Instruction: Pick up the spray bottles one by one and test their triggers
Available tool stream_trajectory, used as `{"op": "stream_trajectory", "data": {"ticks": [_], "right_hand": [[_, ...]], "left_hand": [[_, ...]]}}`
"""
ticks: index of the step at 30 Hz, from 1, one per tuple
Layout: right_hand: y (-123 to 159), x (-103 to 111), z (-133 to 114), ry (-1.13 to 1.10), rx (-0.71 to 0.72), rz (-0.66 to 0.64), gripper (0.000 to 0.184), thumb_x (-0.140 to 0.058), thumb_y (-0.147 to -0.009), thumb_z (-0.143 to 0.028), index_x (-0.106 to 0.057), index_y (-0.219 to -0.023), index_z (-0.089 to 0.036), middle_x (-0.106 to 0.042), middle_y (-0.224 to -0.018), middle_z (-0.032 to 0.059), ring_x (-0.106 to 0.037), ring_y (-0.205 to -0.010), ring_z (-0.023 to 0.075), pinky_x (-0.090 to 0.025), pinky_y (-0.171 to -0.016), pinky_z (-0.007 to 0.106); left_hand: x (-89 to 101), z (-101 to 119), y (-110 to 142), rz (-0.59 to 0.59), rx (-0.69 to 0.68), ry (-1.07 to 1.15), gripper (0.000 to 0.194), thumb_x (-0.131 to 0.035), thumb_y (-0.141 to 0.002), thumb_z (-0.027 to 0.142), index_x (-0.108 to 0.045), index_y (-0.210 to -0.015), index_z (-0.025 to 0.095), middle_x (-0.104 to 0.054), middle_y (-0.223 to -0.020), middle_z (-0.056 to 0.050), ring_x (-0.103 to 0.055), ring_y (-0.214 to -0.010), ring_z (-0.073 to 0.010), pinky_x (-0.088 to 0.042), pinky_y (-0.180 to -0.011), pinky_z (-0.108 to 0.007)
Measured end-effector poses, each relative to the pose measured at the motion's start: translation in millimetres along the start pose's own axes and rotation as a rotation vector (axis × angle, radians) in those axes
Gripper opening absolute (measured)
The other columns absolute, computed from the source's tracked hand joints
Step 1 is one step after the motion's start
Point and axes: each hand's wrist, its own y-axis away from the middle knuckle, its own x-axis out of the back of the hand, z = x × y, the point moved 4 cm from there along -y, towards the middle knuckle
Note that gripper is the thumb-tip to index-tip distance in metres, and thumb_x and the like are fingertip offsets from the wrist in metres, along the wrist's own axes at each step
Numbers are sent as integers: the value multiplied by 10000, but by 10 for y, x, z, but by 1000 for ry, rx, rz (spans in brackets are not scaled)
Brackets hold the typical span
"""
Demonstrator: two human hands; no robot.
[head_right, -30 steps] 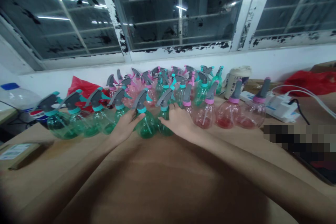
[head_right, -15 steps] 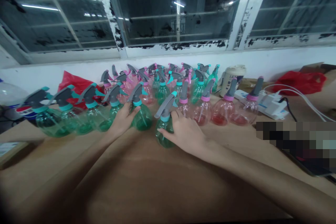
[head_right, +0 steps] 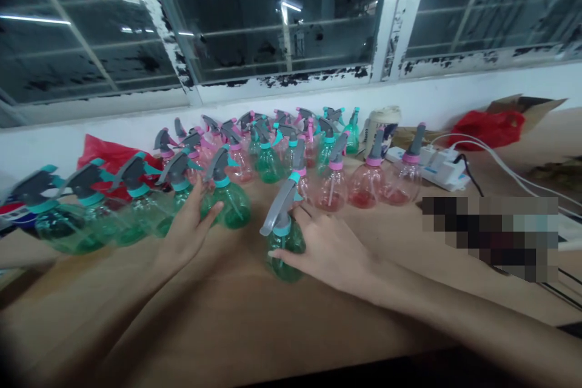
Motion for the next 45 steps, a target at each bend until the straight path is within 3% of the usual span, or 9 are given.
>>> {"op": "stream_trajectory", "data": {"ticks": [7, 10, 14, 17, 24, 31, 37, 40, 45], "right_hand": [[139, 42, 131, 6, 10, 36, 566, -493, -784, -592, -549, -1074, -109, -648, -990, 149, -641, -803, 277, -493, -647, 385], [194, 74, 198, 32, 7, 42, 552, -469, -803, -586, -551, -1064, -106, -640, -989, 148, -643, -727, 257, -480, -575, 366], [268, 84, 315, 2, -38, 23, 523, -448, -817, -592, -553, -1038, -130, -658, -819, 85, -616, -558, 205, -425, -447, 315], [294, 60, 381, -49, -51, 25, 542, -449, -815, -601, -527, -1088, -139, -662, -795, 71, -625, -575, 202, -426, -442, 296], [238, -22, 406, -66, -42, 42, 577, -421, -812, -636, -476, -1128, -157, -634, -954, 101, -623, -647, 205, -453, -496, 311], [203, -55, 460, -70, -112, -35, 579, -400, -794, -673, -472, -1065, -167, -640, -791, 79, -614, -611, 232, -432, -460, 317], [226, -145, 543, -123, -130, -85, 644, -422, -775, -670, -456, -1158, -153, -657, -834, 104, -640, -711, 281, -484, -584, 388], [251, -189, 577, -166, -104, -90, 670, -453, -761, -662, -449, -1200, -156, -665, -880, 119, -647, -737, 294, -496, -608, 412], [280, -162, 519, -134, -51, -30, 743, -482, -734, -681, -434, -1240, -138, -641, -1049, 171, -637, -885, 342, -509, -676, 469]], "left_hand": [[40, -116, 182, 40, -15, -1, 662, -475, -886, 387, -100, -1428, 319, -369, -1445, -66, -356, -1312, -255, -342, -1048, -467], [-9, -110, 95, 55, 23, -48, 628, -485, -879, 397, -193, -1413, 241, -426, -1400, -116, -408, -1278, -262, -369, -1029, -458], [-48, -20, -97, 121, 64, -118, 535, -537, -841, 408, -403, -1277, 127, -534, -1258, -189, -502, -1183, -319, -439, -948, -476], [-73, 56, -205, 157, 66, -188, 502, -582, -807, 399, -455, -1196, 107, -559, -1180, -195, -520, -1139, -352, -446, -916, -505], [-140, 14, -290, 164, 21, -279, 418, -615, -785, 271, -466, -1150, 129, -587, -1104, -168, -519, -1123, -361, -443, -907, -517], [-143, -25, -285, 189, 19, -258, 410, -609, -789, 270, -449, -1147, 152, -576, -1102, -160, -551, -1084, -343, -472, -878, -508], [-49, 108, -128, 174, 43, -266, 469, -571, -821, 317, -408, -1231, 159, -551, -1111, -142, -528, -1106, -331, -452, -910, -507], [16, 239, 52, 125, 43, -267, 417, -530, -840, 327, -449, -1223, 183, -532, -1159, -133, -507, -1130, -351, -401, -956, -528], [-164, 561, 283, -174, -12, -117, 410, -564, -802, 472, -513, -1168, 295, -608, -1165, -43, -607, -1023, -290, -485, -891, -464]]}}
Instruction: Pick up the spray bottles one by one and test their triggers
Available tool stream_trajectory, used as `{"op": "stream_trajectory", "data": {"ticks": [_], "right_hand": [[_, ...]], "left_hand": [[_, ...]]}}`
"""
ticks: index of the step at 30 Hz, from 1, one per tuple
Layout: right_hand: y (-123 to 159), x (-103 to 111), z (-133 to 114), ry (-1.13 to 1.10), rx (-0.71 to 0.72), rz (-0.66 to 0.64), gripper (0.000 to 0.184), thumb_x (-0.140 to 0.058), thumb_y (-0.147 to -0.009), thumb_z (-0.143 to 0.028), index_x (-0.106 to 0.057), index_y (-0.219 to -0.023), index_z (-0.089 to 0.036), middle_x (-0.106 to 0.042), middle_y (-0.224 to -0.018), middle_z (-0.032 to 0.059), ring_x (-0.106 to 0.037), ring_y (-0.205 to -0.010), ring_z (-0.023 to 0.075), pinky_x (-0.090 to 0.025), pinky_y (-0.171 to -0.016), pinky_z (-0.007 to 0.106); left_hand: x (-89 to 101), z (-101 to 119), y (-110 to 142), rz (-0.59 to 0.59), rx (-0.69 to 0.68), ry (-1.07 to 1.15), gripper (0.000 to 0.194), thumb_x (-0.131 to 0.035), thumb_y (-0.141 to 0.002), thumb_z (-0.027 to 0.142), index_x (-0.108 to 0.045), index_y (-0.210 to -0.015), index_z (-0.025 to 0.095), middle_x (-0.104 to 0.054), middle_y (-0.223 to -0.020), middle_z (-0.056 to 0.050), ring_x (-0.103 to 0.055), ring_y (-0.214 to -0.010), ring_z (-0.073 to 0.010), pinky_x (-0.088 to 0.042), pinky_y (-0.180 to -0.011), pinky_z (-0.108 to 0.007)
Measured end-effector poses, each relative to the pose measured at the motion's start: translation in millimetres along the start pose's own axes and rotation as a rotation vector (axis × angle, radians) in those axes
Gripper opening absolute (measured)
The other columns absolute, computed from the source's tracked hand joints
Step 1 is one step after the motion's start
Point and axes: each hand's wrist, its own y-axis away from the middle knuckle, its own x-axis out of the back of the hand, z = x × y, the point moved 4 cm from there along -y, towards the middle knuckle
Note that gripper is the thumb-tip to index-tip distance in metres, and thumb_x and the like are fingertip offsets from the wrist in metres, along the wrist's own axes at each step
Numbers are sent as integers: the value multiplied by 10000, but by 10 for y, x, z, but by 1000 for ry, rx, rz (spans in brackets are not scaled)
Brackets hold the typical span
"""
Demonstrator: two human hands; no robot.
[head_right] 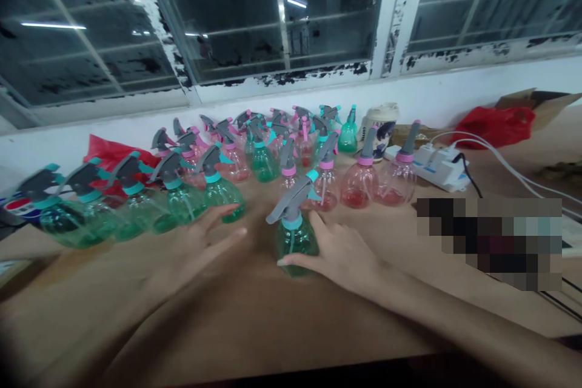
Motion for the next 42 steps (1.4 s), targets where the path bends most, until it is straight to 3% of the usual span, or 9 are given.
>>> {"op": "stream_trajectory", "data": {"ticks": [6, 11, 15, 19, 25, 29, 32, 36, 42], "right_hand": [[106, 45, -223, 48, 13, -36, 796, -459, -649, -786, -522, -1115, -143, -656, -1003, 146, -656, -807, 331, -519, -616, 448], [191, 0, -359, -58, 55, -57, 777, -519, -608, -779, -522, -1119, -194, -630, -1060, 100, -627, -905, 313, -522, -661, 429], [206, -70, -428, -117, 87, 3, 775, -551, -603, -757, -532, -1107, -169, -628, -1049, 108, -613, -916, 294, -508, -744, 439], [194, -97, -429, -201, 177, -28, 759, -559, -632, -727, -535, -1093, -125, -626, -1049, 138, -592, -956, 280, -492, -815, 435], [252, -111, 103, -207, 251, -148, 740, -507, -797, -585, -310, -1367, -156, -417, -1380, 159, -367, -1279, 265, -357, -1021, 463], [313, -111, 642, -136, 199, -111, 554, -515, -839, -491, -416, -1299, -200, -444, -1364, 121, -392, -1270, 237, -365, -1019, 467], [332, -86, 869, -95, 224, -63, 381, -506, -870, -404, -507, -1197, -208, -525, -1276, 105, -466, -1206, 221, -411, -979, 467], [265, -98, 929, -59, 261, -24, 248, -484, -894, -326, -558, -1091, -194, -606, -1125, 89, -539, -1104, 201, -463, -920, 432], [73, -218, 810, -66, 275, 9, 277, -490, -889, -345, -563, -1086, -164, -627, -1049, 97, -576, -1021, 207, -502, -852, 407]], "left_hand": [[-271, 575, -65, -240, -107, 404, 698, -686, -708, 442, -370, -1316, 305, -464, -1369, -72, -455, -1228, -295, -369, -1016, -510], [-339, 915, -81, -328, -212, 735, 538, -681, -742, 328, -463, -1224, 229, -622, -1140, -71, -587, -1054, -249, -476, -910, -411], [-341, 943, -34, -215, -208, 772, 315, -584, -798, 244, -552, -1111, 221, -645, -1029, -40, -621, -929, -212, -500, -847, -366], [-282, 925, 1, -96, -228, 676, 307, -509, -740, 161, -567, -1028, 251, -653, -904, -5, -613, -725, -174, -526, -675, -310], [-278, 885, -90, -76, -204, 536, 280, -469, -689, 165, -586, -924, 263, -629, -759, 5, -568, -599, -170, -506, -590, -321], [-380, 850, -230, -109, -150, 530, 252, -483, -721, 220, -608, -935, 267, -645, -736, 3, -571, -587, -174, -503, -613, -338], [-431, 876, -320, -127, -146, 592, 280, -481, -704, 211, -616, -943, 264, -668, -808, -9, -594, -615, -176, -505, -600, -326], [-447, 890, -369, -143, -106, 605, 224, -486, -694, 213, -600, -881, 260, -646, -718, 1, -583, -579, -174, -516, -589, -322], [-436, 833, -385, -140, -122, 552, 203, -487, -666, 204, -592, -833, 254, -589, -617, 11, -539, -519, -165, -511, -552, -311]]}}
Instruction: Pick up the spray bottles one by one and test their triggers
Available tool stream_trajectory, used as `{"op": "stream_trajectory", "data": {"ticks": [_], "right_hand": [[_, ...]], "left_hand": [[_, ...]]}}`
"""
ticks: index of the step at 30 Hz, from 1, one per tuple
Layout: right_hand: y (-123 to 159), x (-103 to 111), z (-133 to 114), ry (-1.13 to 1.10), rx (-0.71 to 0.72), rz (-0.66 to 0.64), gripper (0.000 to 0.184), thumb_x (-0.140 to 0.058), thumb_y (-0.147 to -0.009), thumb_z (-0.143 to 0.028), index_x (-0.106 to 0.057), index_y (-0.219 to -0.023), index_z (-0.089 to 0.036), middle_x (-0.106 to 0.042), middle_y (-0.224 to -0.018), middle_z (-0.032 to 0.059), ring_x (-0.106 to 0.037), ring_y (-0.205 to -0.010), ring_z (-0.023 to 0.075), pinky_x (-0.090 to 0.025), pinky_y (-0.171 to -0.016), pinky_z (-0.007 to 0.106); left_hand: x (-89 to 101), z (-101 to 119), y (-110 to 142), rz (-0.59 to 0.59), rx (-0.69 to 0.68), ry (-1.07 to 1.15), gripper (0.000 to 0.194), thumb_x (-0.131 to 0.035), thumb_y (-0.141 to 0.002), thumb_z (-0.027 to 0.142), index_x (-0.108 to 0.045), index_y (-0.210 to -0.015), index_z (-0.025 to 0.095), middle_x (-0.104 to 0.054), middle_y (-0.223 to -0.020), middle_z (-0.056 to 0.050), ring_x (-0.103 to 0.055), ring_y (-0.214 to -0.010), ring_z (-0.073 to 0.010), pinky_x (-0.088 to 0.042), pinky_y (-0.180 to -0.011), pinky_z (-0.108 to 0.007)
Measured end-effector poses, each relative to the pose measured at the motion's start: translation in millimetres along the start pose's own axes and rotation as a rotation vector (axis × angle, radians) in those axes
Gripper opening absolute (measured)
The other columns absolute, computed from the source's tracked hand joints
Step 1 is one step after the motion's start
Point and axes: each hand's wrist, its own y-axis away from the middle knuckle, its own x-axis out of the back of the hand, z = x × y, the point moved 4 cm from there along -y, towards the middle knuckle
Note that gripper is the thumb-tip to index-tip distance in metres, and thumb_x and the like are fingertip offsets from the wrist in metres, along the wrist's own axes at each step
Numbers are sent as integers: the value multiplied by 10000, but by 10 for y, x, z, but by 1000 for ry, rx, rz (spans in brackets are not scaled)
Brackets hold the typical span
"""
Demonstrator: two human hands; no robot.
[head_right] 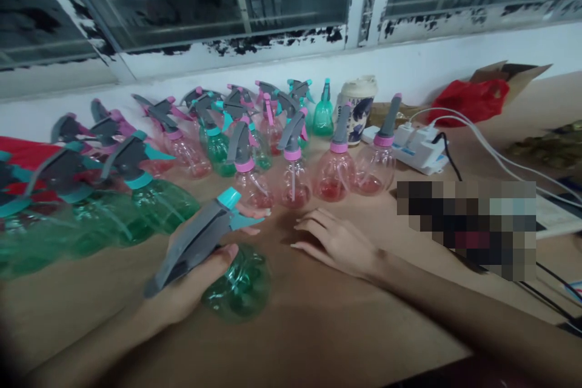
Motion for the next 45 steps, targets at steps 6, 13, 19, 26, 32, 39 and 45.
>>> {"op": "stream_trajectory", "data": {"ticks": [6, 13, 19, 26, 32, 39, 45], "right_hand": [[-42, -70, -21, -25, 13, -53, 278, -495, -882, -388, -600, -1052, -194, -602, -1141, 84, -541, -1103, 214, -475, -906, 424], [-29, -86, -29, -7, 6, -121, 329, -489, -888, -389, -570, -1136, -188, -621, -1154, 71, -522, -1132, 204, -443, -953, 405], [-18, -84, -55, 9, 9, -123, 352, -495, -882, -399, -550, -1170, -204, -609, -1186, 74, -519, -1145, 215, -441, -956, 435], [-17, -91, -50, -5, -5, -107, 372, -502, -882, -375, -535, -1203, -191, -607, -1190, 86, -521, -1149, 215, -438, -966, 425], [18, -119, -9, -67, -94, -101, 458, -505, -871, -408, -456, -1283, -213, -571, -1245, 87, -498, -1180, 238, -419, -984, 454], [35, -97, 2, -146, -213, -138, 529, -485, -874, -437, -354, -1340, -220, -551, -1257, 94, -515, -1154, 226, -440, -960, 441], [35, -122, -7, -52, -137, -145, 543, -491, -866, -456, -381, -1339, -213, -517, -1301, 104, -462, -1211, 248, -396, -998, 475]], "left_hand": [[1, -6, -28, 5, -14, 11, 281, -495, -661, 198, -614, -908, 256, -586, -606, 13, -548, -501, -181, -502, -546, -329], [-15, 12, -22, -41, -84, 24, 402, -474, -670, 135, -600, -1010, 309, -662, -987, -8, -633, -847, -217, -527, -776, -353], [-13, -6, 1, -22, -122, 8, 304, -496, -712, 129, -591, -959, 279, -664, -935, -8, -634, -778, -193, -537, -716, -332], [-29, -2, 5, -1, -135, 27, 298, -494, -702, 119, -578, -944, 271, -660, -929, -10, -626, -779, -195, -534, -710, -338], [-17, 33, 10, 0, -156, 28, 325, -481, -689, 97, -576, -967, 236, -653, -911, -15, -626, -778, -180, -525, -719, -332], [16, 49, -1, 7, -167, -2, 337, -485, -686, 96, -568, -976, 245, -628, -804, 0, -600, -665, -167, -520, -636, -321], [6, 34, 6, 8, -141, -2, 264, -493, -693, 102, -552, -916, 230, -646, -837, 0, -631, -713, -170, -536, -676, -318]]}}
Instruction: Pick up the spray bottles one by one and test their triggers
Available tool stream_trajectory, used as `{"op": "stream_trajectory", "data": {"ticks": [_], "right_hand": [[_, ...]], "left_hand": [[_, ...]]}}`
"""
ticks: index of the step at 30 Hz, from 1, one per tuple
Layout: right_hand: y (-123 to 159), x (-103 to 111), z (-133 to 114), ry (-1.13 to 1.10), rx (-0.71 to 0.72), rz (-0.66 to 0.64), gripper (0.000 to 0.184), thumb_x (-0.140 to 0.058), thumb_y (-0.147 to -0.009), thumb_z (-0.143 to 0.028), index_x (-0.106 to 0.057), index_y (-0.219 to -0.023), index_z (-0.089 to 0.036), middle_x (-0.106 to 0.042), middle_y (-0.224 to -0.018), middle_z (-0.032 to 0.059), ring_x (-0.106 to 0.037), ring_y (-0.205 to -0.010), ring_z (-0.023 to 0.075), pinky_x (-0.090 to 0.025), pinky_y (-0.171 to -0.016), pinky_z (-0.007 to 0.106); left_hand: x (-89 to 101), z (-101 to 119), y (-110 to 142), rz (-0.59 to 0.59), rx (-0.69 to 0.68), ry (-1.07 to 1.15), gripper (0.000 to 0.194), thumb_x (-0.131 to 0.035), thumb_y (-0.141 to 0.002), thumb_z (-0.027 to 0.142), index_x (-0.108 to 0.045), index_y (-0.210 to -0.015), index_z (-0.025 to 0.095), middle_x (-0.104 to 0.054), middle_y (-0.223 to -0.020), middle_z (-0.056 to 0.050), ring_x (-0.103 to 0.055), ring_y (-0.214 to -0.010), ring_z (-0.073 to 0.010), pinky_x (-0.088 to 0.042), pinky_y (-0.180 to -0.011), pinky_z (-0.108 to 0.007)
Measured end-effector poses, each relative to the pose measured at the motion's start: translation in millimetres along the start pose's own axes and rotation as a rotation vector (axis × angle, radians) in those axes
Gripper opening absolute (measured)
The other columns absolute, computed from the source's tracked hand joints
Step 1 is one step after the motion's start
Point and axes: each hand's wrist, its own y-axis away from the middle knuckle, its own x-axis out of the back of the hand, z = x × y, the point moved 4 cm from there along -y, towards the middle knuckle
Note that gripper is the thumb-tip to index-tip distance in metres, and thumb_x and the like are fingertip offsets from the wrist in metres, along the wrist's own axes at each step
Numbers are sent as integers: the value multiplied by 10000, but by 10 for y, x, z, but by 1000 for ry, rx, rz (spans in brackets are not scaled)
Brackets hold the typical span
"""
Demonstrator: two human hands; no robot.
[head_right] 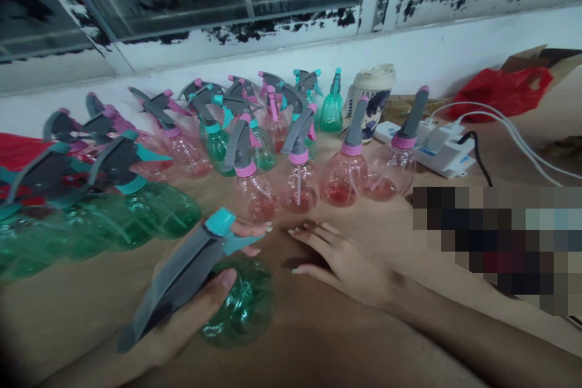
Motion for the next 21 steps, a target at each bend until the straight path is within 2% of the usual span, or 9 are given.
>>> {"op": "stream_trajectory", "data": {"ticks": [6, 12, 17, 19, 21], "right_hand": [[-17, -6, -40, 60, 110, -16, 364, -472, -895, -387, -521, -1220, -232, -575, -1239, 56, -463, -1208, 211, -402, -1005, 430], [-16, -20, -24, 59, 110, -1, 384, -481, -893, -375, -501, -1247, -228, -566, -1250, 57, -469, -1202, 203, -417, -995, 413], [-15, -18, -24, 42, 103, 5, 388, -480, -894, -370, -486, -1260, -241, -560, -1262, 59, -465, -1209, 211, -411, -999, 432], [-15, -13, -14, 37, 80, 19, 437, -486, -887, -388, -454, -1287, -215, -562, -1259, 77, -474, -1200, 216, -411, -999, 440], [-13, -22, -12, 32, 79, 2, 407, -481, -890, -386, -484, -1255, -207, -576, -1240, 72, -475, -1198, 210, -410, -1003, 428]], "left_hand": [[0, 16, -3, -18, -9, 4, 219, -482, -713, 127, -529, -894, 241, -669, -946, -9, -645, -741, -166, -548, -691, -311], [-5, -9, 5, 14, -21, -16, 248, -500, -680, 94, -535, -872, 247, -643, -791, 23, -635, -691, -161, -532, -654, -297], [-2, 2, 4, 6, -31, -41, 199, -499, -703, 114, -529, -856, 237, -649, -801, 27, -632, -660, -143, -537, -638, -287], [2, 9, 1, -1, -26, -51, 226, -495, -706, 115, -538, -888, 242, -662, -816, 28, -644, -686, -145, -547, -659, -285], [6, 12, 1, -6, -30, -42, 254, -491, -709, 132, -546, -928, 247, -670, -848, 15, -651, -725, -158, -553, -681, -296]]}}
